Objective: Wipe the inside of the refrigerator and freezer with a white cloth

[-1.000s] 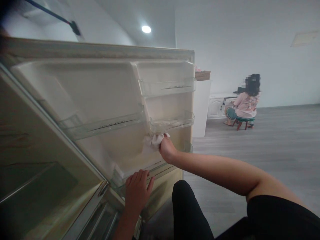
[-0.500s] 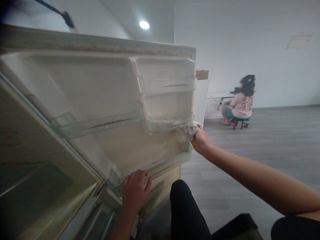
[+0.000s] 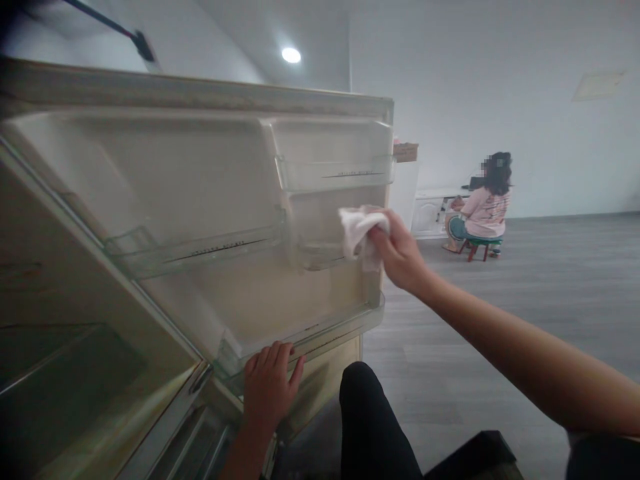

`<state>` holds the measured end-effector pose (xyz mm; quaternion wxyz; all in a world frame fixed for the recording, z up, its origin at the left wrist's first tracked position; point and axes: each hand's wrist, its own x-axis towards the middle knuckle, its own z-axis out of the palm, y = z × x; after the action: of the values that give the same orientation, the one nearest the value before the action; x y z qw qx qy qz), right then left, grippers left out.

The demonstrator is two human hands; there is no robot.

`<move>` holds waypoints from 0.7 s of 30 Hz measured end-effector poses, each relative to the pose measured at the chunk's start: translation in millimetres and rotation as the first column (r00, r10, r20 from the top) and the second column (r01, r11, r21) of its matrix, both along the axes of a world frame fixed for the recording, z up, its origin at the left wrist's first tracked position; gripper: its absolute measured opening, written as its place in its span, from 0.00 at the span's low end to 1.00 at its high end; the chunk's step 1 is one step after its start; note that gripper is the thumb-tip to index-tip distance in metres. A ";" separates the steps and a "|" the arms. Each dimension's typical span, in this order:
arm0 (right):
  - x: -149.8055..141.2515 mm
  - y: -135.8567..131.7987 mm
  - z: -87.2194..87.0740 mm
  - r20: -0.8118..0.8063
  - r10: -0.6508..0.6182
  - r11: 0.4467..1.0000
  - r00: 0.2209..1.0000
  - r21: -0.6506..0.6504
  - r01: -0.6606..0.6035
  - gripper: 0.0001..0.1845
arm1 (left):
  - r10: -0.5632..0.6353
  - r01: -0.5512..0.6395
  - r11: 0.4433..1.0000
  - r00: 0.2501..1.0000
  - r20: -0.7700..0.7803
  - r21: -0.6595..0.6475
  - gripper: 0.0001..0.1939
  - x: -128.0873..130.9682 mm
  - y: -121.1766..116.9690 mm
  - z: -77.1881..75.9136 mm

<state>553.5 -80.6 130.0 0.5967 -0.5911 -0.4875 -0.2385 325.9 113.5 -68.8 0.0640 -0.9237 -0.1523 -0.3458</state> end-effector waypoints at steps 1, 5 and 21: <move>-7.3 8.8 -1.5 0.148 0.012 0.992 0.989 -0.125 0.007 0.14 | 0.003 -0.003 1.000 1.000 -0.002 0.006 0.05 0.9 -0.4 -0.1; -39.0 52.7 -25.3 0.630 0.048 0.923 0.775 -0.325 0.207 0.21 | 0.022 -0.022 0.997 1.000 0.000 0.068 0.10 4.6 -0.1 -1.6; 32.6 19.1 -31.3 0.585 0.019 0.911 0.811 -0.345 0.227 0.24 | 0.012 -0.011 0.991 1.000 -0.002 0.136 0.17 6.5 5.4 -8.4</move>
<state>586.1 -61.6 98.7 0.2737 -0.6260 -0.6492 -0.3343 332.4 118.9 -77.2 0.1288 -0.9168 -0.1336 -0.3537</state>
